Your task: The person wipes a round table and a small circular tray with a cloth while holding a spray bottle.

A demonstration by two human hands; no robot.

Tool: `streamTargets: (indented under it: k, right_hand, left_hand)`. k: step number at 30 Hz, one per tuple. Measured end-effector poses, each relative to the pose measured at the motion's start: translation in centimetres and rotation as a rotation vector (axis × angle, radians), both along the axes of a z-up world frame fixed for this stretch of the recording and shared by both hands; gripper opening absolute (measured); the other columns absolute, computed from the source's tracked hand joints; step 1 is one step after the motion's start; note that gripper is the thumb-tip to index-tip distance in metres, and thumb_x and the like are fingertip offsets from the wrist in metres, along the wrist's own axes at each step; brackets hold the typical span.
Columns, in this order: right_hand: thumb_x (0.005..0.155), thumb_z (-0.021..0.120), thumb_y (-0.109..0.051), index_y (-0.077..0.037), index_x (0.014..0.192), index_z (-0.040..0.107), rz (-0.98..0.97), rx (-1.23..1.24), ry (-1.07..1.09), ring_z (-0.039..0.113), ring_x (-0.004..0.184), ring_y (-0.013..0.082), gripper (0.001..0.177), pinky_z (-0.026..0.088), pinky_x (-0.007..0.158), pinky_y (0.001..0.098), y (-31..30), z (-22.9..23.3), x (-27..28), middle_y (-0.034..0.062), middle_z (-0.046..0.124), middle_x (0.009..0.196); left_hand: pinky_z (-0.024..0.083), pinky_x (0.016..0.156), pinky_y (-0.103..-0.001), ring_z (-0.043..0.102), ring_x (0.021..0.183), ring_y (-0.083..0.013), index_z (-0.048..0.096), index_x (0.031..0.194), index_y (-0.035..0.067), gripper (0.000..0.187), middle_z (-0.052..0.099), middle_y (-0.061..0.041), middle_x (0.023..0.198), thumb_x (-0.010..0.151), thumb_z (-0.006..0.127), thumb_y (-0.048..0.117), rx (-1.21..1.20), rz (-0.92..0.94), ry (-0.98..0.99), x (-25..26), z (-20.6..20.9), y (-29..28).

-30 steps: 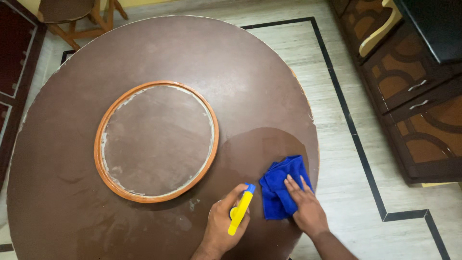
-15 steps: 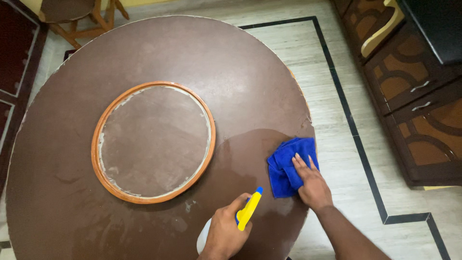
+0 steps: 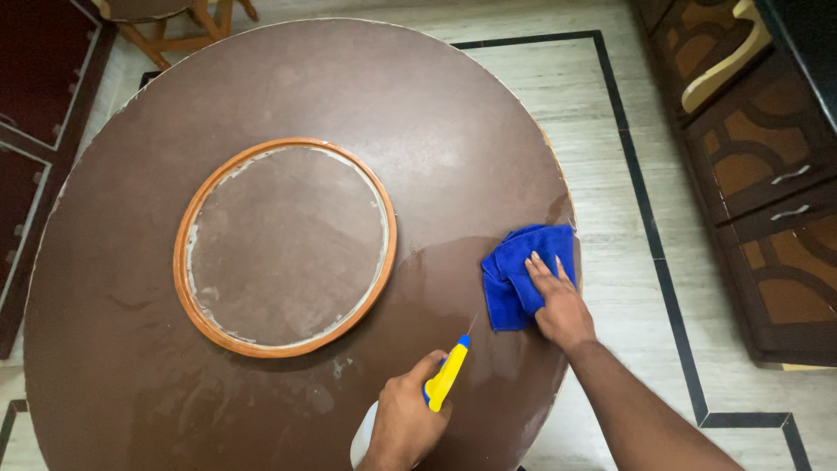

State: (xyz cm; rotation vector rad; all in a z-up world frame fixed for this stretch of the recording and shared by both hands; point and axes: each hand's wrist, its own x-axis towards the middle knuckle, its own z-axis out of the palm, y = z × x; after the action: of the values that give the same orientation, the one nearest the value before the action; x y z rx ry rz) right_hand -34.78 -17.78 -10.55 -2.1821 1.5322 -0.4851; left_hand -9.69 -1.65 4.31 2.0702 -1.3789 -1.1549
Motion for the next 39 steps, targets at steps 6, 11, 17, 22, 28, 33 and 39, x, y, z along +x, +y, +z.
streamTargets:
  k: [6,11,17,22,28,33,39]
  right_hand:
    - [0.065,0.051,0.013,-0.016,0.15,0.047,-0.027,0.1,0.038,0.024,0.153,0.0337,0.09,0.023,0.124,0.0402,-0.7,0.0,1.2,0.0017,0.038,0.162]
    - [0.064,0.049,0.014,-0.02,0.152,0.044,-0.029,0.174,0.058,0.021,0.154,0.0322,0.094,0.025,0.123,0.04,-1.1,1.4,3.2,-0.0029,0.034,0.164]
    - [0.066,0.05,0.013,-0.02,0.151,0.047,0.057,0.109,0.008,0.023,0.154,0.0346,0.091,0.025,0.124,0.0414,-1.5,1.2,5.4,-0.0014,0.036,0.163]
    - [0.064,0.05,0.013,-0.017,0.151,0.047,0.106,0.099,0.014,0.023,0.153,0.0362,0.091,0.023,0.124,0.0417,-1.4,1.0,6.8,0.0011,0.037,0.163]
    - [0.066,0.051,0.012,-0.015,0.15,0.048,0.161,0.066,0.001,0.024,0.152,0.0389,0.089,0.022,0.125,0.0446,-1.8,0.9,8.2,0.0032,0.038,0.163]
    - [0.066,0.053,0.012,-0.016,0.15,0.048,0.191,0.085,-0.002,0.024,0.152,0.0399,0.088,0.023,0.124,0.0445,-1.7,1.1,9.6,0.0022,0.038,0.162]
    - [0.066,0.054,0.011,-0.017,0.151,0.047,0.274,0.117,0.039,0.023,0.152,0.0391,0.09,0.023,0.124,0.0435,-1.0,2.0,11.9,0.0012,0.038,0.162]
  left_hand:
    - [0.055,0.087,-0.044,0.07,0.101,-0.038,0.068,0.131,0.022,0.059,0.076,-0.016,0.101,0.074,0.075,0.01,0.0,0.061,-0.033,-0.4,-0.9,0.5]
    - [0.055,0.085,-0.045,0.07,0.097,-0.039,0.066,0.134,0.023,0.063,0.076,-0.017,0.095,0.072,0.074,0.01,-0.043,0.17,-0.026,-0.7,-1.1,0.5]
    - [0.055,0.085,-0.046,0.07,0.096,-0.0398,0.066,0.129,0.019,0.057,0.075,-0.019,0.094,0.073,0.075,0.012,-0.07,0.274,-0.1,-0.8,-2.6,0.8]
    - [0.055,0.084,-0.047,0.07,0.098,-0.0397,0.062,0.137,0.018,0.067,0.075,-0.018,0.101,0.072,0.075,0.013,-0.114,0.376,-0.079,-1.0,-2.6,1.6]
    - [0.056,0.087,-0.046,0.071,0.099,-0.0379,0.064,0.13,0.018,0.059,0.076,-0.016,0.1,0.072,0.078,0.017,-0.036,0.419,-0.123,-1.0,-3.0,2.1]
    - [0.056,0.082,-0.047,0.071,0.095,-0.0396,0.062,0.137,0.021,0.068,0.076,-0.015,0.102,0.071,0.077,0.014,-0.161,0.455,-0.051,-0.5,-2.4,2.8]
    - [0.057,0.07,-0.043,0.073,0.078,-0.0365,0.06,0.139,0.021,0.063,0.073,-0.019,0.083,0.077,0.073,0.013,-0.236,0.513,0.009,1.0,-0.6,2.5]
